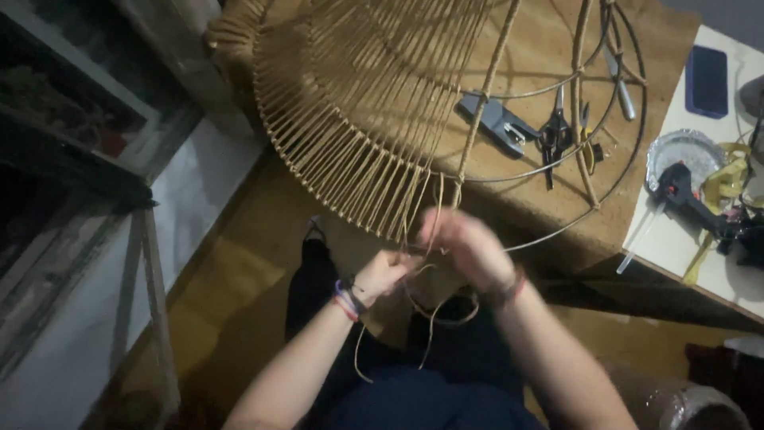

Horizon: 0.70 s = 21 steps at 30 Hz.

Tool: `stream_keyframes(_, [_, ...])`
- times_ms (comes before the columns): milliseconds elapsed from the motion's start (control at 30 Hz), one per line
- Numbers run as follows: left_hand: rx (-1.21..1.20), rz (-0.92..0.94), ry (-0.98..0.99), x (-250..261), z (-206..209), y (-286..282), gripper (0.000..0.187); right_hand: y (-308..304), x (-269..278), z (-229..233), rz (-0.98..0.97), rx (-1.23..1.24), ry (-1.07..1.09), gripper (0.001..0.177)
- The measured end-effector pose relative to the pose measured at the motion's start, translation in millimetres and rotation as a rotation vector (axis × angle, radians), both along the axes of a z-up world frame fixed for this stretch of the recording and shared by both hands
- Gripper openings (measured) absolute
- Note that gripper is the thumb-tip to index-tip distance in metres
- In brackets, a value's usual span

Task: Weaving wicker or rattan strands around a metal frame to construct a piece of furniture

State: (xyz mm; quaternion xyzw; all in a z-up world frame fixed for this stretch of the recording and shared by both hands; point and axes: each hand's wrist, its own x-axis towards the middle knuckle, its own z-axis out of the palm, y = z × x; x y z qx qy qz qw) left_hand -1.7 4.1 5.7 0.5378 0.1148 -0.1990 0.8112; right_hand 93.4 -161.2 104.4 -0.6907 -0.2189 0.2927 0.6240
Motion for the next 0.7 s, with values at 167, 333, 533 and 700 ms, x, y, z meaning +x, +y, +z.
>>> stream_keyframes(167, [0.725,-0.143,-0.040,13.4,-42.7,-1.7,0.037,22.4,87.2,25.7,-0.543,0.391,0.445,0.010])
stream_keyframes(333, [0.457,0.068,-0.151,-0.9,-14.1,-5.9,0.026,-24.5,-1.7,27.5,-0.135,0.061,-0.242,0.034])
stream_keyframes(533, [-0.353,-0.008,0.070,-4.2,-13.7,-10.5,0.048,-62.0,-74.6,-83.2,0.604,-0.635,-0.411,0.017])
stream_keyframes(700, [0.477,-0.198,-0.110,7.7,-17.6,0.2,0.023,-23.1,-31.3,-18.1,-0.136,-0.411,0.138,0.031])
